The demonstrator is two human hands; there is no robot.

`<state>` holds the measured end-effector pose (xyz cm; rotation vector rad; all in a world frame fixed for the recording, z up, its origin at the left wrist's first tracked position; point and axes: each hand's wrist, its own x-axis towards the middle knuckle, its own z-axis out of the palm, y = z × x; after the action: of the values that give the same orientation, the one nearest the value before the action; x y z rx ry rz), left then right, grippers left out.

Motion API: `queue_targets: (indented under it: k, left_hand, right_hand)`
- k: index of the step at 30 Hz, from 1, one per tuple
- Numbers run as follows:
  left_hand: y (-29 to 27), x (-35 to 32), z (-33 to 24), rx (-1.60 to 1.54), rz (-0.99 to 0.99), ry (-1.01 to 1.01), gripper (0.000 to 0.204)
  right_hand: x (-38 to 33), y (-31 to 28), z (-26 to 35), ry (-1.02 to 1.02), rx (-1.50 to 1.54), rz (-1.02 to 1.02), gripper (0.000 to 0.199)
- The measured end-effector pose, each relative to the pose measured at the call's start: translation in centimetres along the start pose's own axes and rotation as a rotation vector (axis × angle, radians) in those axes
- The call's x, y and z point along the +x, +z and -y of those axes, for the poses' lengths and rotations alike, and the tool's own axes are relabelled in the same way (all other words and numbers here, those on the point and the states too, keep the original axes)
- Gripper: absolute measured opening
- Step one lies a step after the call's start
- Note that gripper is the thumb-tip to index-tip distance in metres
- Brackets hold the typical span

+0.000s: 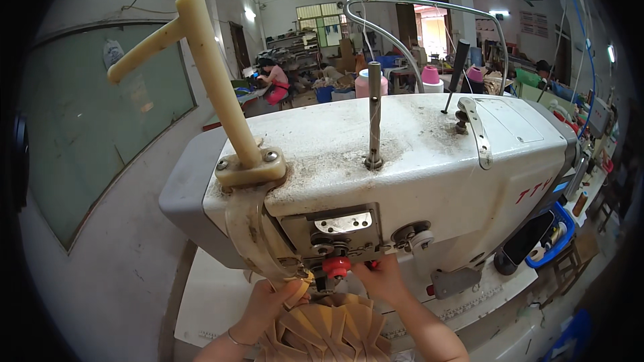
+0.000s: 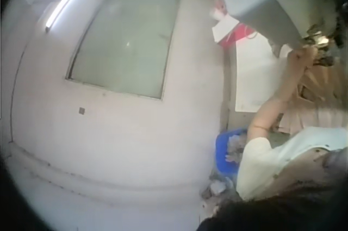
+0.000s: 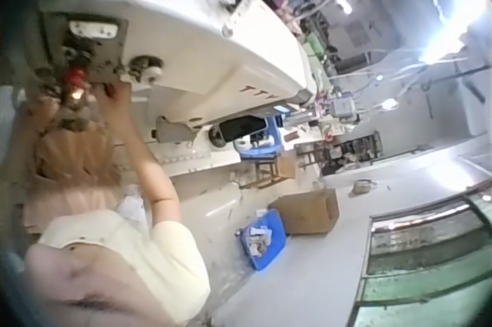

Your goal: The person aligns and stitches fabric pieces together using a sewing machine and trims threads with snips.

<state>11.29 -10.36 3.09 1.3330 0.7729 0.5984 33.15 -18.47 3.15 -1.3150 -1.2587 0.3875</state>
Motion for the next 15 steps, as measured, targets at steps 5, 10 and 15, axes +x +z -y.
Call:
queue_targets:
  k: [5,10,15]
  left_hand:
    - [-0.4,1.9,0.8,-0.036,-0.046,0.096,0.030]
    - [-0.6,1.3,-0.9,-0.066,-0.033,0.088,0.022]
    - [-6.7,0.9,-2.2,0.299,-0.016,0.094,0.019]
  right_hand:
    - [0.2,0.6,1.1,-0.056,0.139,-0.034,0.018]
    - [0.2,0.5,1.3,-0.087,0.149,-0.057,0.009]
    - [0.3,0.7,1.4,-0.142,0.126,-0.066,0.008]
